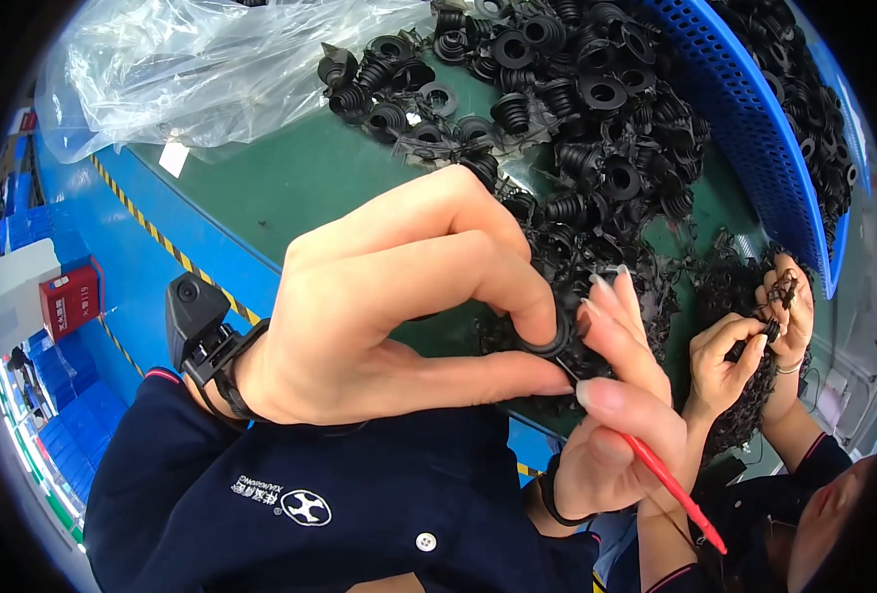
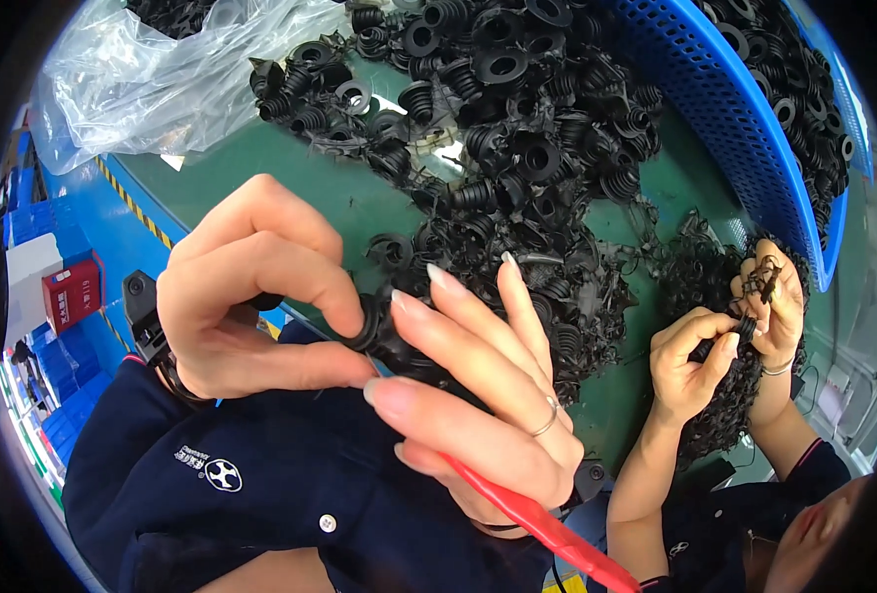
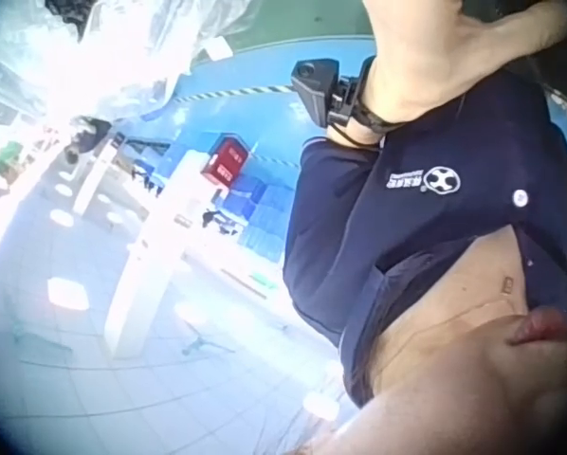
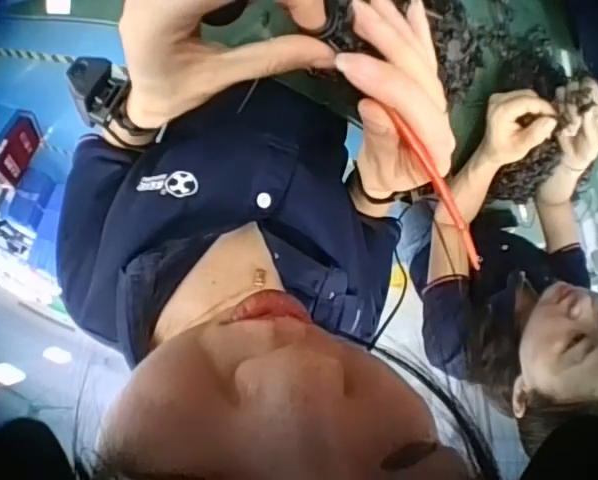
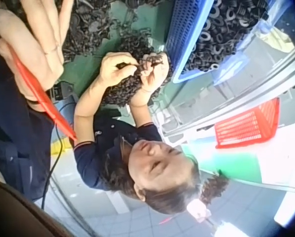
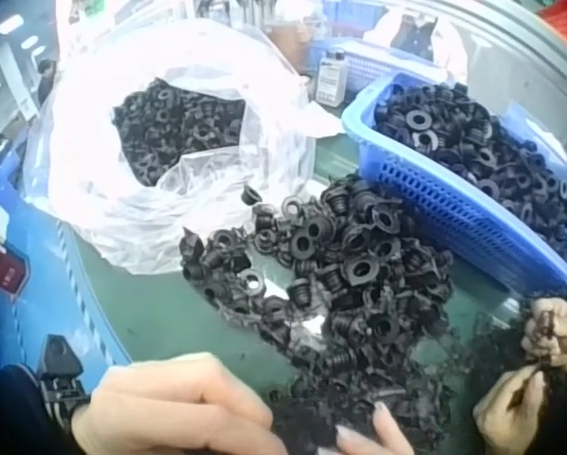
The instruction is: Trim excess plastic flash from molded rubber or plastic components using a hand tool.
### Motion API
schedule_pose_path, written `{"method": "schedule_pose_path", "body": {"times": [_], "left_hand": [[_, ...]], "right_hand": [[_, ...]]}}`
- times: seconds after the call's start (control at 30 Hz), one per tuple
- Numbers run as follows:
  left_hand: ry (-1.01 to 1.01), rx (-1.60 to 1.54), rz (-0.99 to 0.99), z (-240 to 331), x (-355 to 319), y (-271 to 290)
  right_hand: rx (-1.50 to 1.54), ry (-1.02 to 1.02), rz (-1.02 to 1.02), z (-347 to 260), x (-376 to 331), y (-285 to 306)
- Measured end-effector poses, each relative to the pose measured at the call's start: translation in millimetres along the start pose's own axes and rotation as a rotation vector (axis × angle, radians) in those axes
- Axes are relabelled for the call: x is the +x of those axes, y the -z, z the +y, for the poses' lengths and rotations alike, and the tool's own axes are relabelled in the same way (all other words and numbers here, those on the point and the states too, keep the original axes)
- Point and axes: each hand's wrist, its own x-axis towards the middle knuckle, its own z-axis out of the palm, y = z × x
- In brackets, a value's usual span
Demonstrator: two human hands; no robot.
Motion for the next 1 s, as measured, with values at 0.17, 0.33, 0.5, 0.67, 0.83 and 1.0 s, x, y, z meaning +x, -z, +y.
{"method": "schedule_pose_path", "body": {"times": [0.17,0.33,0.5,0.67,0.83,1.0], "left_hand": [[0.003,0.018,0.02,0,-4,-1],[-0.088,0.063,0.031,-4,-1,-3],[-0.17,-0.051,0.119,-7,-10,-2],[-0.039,-0.168,0.105,-8,-8,-4],[0.601,-1.043,-0.009,-8,-7,-3],[0.591,-0.982,0.03,-15,-10,3]], "right_hand": [[-0.035,0.04,0.048,4,-2,-6],[-0.401,0.177,0.027,-3,-2,-6],[-0.495,-0.109,0.478,15,4,-15],[0.201,-0.109,0.577,15,0,-21],[0.344,-0.253,0.698,20,-9,-22],[0.303,-0.329,0.798,9,-4,-22]]}}
